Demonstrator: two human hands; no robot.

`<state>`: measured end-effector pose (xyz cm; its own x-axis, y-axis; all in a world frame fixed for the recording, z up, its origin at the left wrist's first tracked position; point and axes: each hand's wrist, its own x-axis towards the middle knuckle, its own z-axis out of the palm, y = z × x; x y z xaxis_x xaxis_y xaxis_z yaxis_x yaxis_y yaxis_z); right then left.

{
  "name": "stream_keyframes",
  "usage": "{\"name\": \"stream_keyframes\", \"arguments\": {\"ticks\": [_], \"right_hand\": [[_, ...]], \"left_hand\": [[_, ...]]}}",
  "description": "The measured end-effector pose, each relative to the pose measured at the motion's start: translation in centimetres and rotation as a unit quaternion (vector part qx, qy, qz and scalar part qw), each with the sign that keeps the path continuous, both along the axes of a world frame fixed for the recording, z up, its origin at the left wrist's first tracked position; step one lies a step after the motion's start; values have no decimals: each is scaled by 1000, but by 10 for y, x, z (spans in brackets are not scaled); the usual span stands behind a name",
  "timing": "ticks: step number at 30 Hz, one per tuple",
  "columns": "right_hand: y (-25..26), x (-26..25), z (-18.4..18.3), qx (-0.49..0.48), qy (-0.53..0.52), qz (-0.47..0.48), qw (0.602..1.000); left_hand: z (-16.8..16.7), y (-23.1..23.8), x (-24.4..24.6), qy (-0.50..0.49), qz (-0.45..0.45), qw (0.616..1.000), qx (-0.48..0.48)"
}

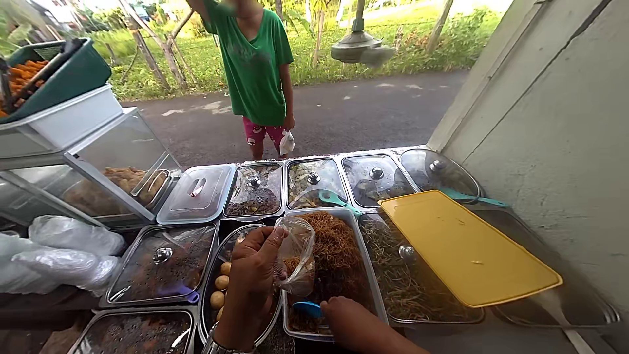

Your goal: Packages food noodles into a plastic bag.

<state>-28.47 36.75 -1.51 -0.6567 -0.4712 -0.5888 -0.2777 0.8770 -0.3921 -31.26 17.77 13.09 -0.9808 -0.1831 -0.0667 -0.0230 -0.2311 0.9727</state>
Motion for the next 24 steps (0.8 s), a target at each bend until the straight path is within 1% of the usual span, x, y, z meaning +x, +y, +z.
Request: {"name": "stream_keyframes", "arguments": {"ticks": [3, 5, 8, 10, 11, 14, 16, 19, 22, 24], "right_hand": [[-3, -17, -4, 0, 44, -32, 999], [-10, -23, -15, 11, 65, -24, 998], [-6, -18, -16, 27, 73, 71, 994], [12, -15, -4, 23, 77, 127, 989], [22, -15, 2, 28, 82, 128, 988], [43, -21, 19, 92, 89, 71, 989], [42, -17, 25, 126, 55, 45, 989], [21, -11, 12, 98, 11, 31, 995], [1, -15, -14, 54, -5, 62, 997], [5, -25, -30, 10, -10, 86, 996]], "left_hand": [[0, -1, 1, -2, 0, 1000, -5], [3, 0, 1, -1, 2, 1000, -2], [4, 0, 1, 6, -4, 1000, -4], [3, 0, 2, 13, -9, 1000, -3], [2, 0, 3, 14, -11, 1000, 0], [1, 1, 4, 6, -10, 1000, 10], [-1, 1, 6, 1, -9, 1000, 10], [-1, 3, 6, -5, -11, 1000, 6], [1, 2, 6, -4, -12, 1000, 12], [5, 1, 7, 1, -10, 1000, 9]]}}
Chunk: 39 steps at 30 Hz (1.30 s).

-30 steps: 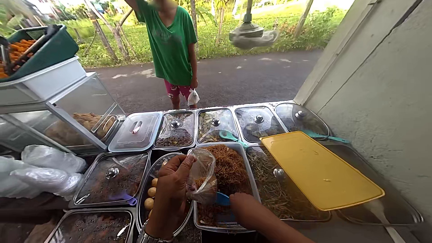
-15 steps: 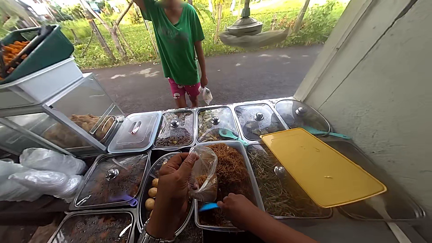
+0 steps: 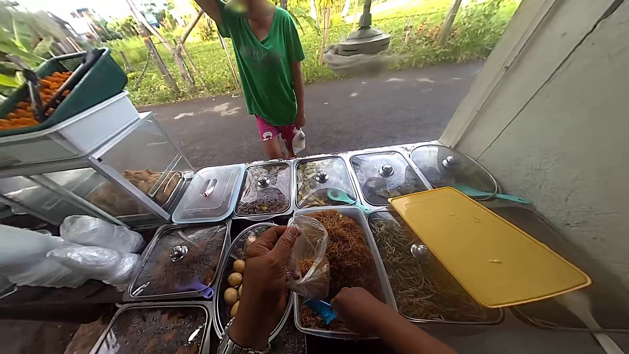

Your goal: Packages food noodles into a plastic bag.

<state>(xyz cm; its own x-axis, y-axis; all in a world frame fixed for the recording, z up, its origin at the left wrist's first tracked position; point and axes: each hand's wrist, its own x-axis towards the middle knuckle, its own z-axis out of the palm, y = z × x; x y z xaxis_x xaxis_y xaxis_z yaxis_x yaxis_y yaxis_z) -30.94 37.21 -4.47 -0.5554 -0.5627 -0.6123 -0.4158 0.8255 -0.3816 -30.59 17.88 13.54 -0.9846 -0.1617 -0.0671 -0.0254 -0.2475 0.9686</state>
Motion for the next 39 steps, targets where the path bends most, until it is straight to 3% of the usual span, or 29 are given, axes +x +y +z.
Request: {"name": "stream_keyframes", "arguments": {"ticks": [4, 10, 19, 26, 34, 37, 39], "right_hand": [[19, -21, -32, -113, -78, -42, 990], [26, -27, -49, -143, -213, -187, 948], [51, -36, -22, -232, -256, -228, 910], [100, -34, 46, -205, -194, -234, 930], [150, -23, 172, -181, -110, -240, 947], [137, -29, 210, -145, -53, -223, 963], [111, -36, 221, -93, 20, -163, 982]], "left_hand": [[5, -1, 0, 7, 3, 1000, -19], [7, 1, -2, 12, 5, 1000, -25], [30, 6, -6, 45, 32, 998, -13], [47, 14, -23, 65, 31, 997, -21], [-23, 26, -34, 30, -18, 994, -104], [-47, 36, -25, 20, -33, 994, -102], [-56, 45, -19, 20, -34, 994, -102]]}}
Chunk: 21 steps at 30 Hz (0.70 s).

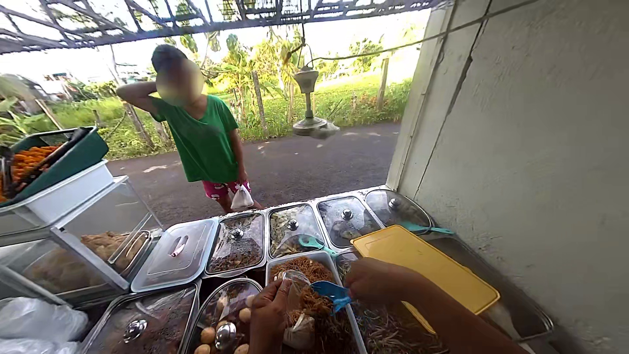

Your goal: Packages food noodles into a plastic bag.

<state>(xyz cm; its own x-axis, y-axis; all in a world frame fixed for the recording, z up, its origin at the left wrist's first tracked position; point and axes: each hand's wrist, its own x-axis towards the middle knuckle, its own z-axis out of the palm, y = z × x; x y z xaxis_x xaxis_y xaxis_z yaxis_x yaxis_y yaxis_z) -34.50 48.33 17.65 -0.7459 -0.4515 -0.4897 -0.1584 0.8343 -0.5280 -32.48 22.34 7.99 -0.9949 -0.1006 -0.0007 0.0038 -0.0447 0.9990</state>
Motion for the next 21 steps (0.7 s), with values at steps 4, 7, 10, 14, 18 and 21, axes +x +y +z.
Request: {"name": "stream_keyframes", "arguments": {"ticks": [4, 7, 10, 14, 18, 21], "right_hand": [[-81, 27, 6, 142, 96, 78, 982], [-111, 61, 9, 185, 164, 73, 966], [-87, 72, 5, 148, 256, 9, 955], [-34, 78, -18, 125, 257, -109, 952], [-18, 76, -81, 113, 114, -166, 973], [-30, 68, -134, 39, 49, -133, 989]], "left_hand": [[-6, 13, 13, -1, -6, 1000, 18], [-8, 13, 18, -7, 5, 999, 37], [-12, 6, 19, -10, 16, 998, 57], [-15, 1, 19, -14, 29, 996, 87], [-10, -2, 18, -26, 32, 996, 83], [-12, -5, 14, -25, 26, 998, 56]]}}
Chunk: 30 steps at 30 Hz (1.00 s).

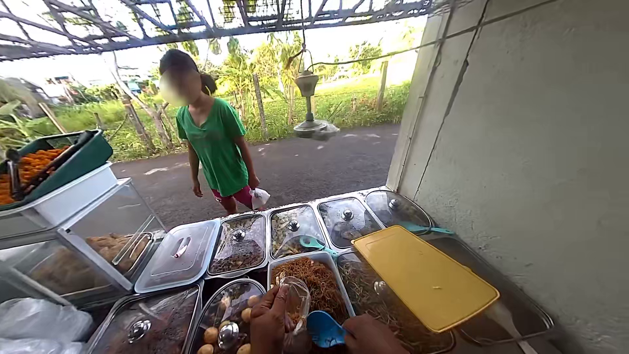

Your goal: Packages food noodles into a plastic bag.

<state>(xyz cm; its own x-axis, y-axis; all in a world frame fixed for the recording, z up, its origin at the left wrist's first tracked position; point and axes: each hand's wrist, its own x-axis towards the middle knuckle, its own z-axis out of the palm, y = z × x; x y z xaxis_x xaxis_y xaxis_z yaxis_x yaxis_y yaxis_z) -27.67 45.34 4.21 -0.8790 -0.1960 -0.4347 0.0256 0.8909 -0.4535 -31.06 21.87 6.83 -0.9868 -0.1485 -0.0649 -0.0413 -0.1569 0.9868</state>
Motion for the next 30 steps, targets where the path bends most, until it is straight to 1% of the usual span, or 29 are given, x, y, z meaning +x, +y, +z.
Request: {"name": "stream_keyframes", "arguments": {"ticks": [2, 4, 6, 8, 9, 11, 12, 14, 16, 17, 18, 19, 20, 21, 22, 24, 26, 27, 29, 30], "right_hand": [[1, 1, -6, -75, 25, 25, 997], [8, 7, 11, -137, 72, 26, 988], [18, 12, 32, -177, 116, 13, 977], [25, 12, 44, -172, 125, -1, 977], [28, 10, 43, -138, 116, -5, 984], [26, 8, 31, -26, 51, -11, 998], [21, 8, 17, 17, 11, -10, 1000], [6, 8, -20, 70, -38, 1, 997], [-7, 5, -53, 78, -24, 19, 996], [-12, 1, -59, 50, 8, 12, 999], [-17, -5, -58, -5, 50, -8, 999], [-24, -13, -51, -74, 90, -39, 992], [-33, -22, -38, -143, 105, -71, 982], [-41, -31, -24, -192, 102, -89, 972], [-46, -40, -11, -213, 94, -85, 969], [-51, -52, 17, -176, 124, -62, 975], [-47, -59, 49, -168, 183, -65, 966], [-44, -62, 59, -160, 183, -60, 968], [-42, -66, 66, -90, 131, -21, 987], [-43, -67, 69, -68, 118, -12, 991]], "left_hand": [[-3, -3, -4, 5, 3, 1000, -16], [-6, -7, -5, 5, 1, 1000, -29], [-7, -11, -5, 4, -4, 999, -37], [-6, -11, -3, 3, -6, 999, -33], [-5, -11, -2, 3, -7, 1000, -28], [-1, -10, -1, 5, -8, 1000, -15], [1, -10, 0, 6, -12, 1000, -12], [4, -11, 0, 9, -22, 1000, -13], [8, -9, 0, 9, -34, 999, -24], [9, -9, 0, 9, -41, 999, -30], [11, -8, 0, 10, -47, 998, -34], [12, -8, -1, 11, -53, 998, -36], [13, -7, 0, 12, -58, 997, -40], [13, -6, 0, 11, -59, 997, -44], [13, -6, 1, 13, -56, 997, -47], [13, -9, -1, 22, -29, 997, -66], [17, -19, -7, 25, -5, 994, -102], [17, -22, -10, 21, 5, 994, -110], [14, -24, -7, 3, 5, 990, -138], [12, -23, -7, 0, 1, 987, -158]]}}
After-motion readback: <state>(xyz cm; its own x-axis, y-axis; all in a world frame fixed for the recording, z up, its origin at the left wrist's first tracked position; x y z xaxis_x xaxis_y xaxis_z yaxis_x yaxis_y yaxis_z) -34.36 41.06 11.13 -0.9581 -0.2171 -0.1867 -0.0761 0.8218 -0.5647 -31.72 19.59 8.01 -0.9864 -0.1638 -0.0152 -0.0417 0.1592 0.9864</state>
